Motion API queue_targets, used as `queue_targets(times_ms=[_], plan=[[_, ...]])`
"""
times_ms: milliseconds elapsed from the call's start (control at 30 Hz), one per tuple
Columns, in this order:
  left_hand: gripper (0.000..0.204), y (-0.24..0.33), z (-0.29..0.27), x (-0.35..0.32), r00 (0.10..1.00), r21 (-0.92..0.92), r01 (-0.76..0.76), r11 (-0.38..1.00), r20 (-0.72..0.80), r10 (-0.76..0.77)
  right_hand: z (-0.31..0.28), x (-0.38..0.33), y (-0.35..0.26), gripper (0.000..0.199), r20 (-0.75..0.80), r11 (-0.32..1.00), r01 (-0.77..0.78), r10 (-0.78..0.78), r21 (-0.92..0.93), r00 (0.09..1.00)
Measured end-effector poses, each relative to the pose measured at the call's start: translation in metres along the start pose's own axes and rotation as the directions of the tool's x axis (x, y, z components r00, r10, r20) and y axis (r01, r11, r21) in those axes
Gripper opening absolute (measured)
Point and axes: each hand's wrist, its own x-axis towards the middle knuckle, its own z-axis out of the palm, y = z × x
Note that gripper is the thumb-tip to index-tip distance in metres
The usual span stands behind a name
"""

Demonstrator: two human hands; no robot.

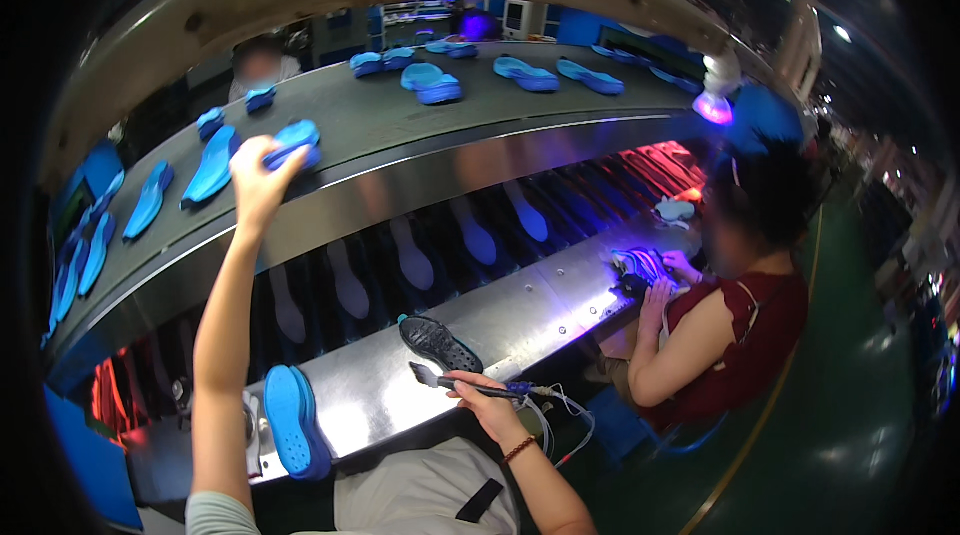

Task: The person takes shoe soles from an overhead conveyor belt and applies adhesive to them using a brush applicator.

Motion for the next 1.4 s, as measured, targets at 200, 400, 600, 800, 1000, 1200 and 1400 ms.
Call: queue_targets(times_ms=[200, 400, 600, 800, 1000, 1200, 1400], plan=[[0.031, 0.056, -0.057, -0.085, 0.578, -0.822, 0.381, 0.423, -0.145, -0.803, -0.002, 0.013, 0.010, 0.028, 0.005, 0.984, 0.159, -0.159, -0.084, 0.987], [0.057, 0.033, -0.091, -0.213, 0.495, -0.798, 0.551, -0.243, 0.547, -0.675, 0.010, -0.002, -0.026, 0.024, -0.006, 0.969, 0.227, -0.227, 0.096, 0.974], [0.072, 0.106, -0.100, -0.293, 0.297, -0.411, 0.627, -0.661, 0.911, -0.285, 0.021, 0.001, -0.028, 0.024, 0.140, 0.977, 0.169, -0.187, 0.131, 0.972], [0.095, 0.131, -0.086, -0.299, 0.434, -0.401, 0.337, -0.852, 0.869, -0.237, 0.064, 0.028, 0.002, 0.024, 0.285, 0.999, 0.025, -0.010, -0.047, 0.958], [0.097, 0.137, -0.090, -0.289, 0.289, -0.379, 0.412, -0.828, 0.917, -0.276, 0.092, 0.059, 0.013, 0.022, 0.277, 0.997, 0.029, -0.007, -0.076, 0.961], [0.092, 0.141, -0.082, -0.309, 0.237, -0.426, 0.411, -0.806, 0.904, -0.357, 0.124, 0.064, 0.018, 0.018, 0.293, 0.878, 0.270, -0.158, -0.394, 0.943], [0.083, 0.125, -0.080, -0.314, 0.059, -0.584, 0.458, -0.670, 0.772, -0.633, 0.140, 0.020, 0.036, 0.018, 0.538, 0.516, 0.615, -0.311, -0.597, 0.784]])
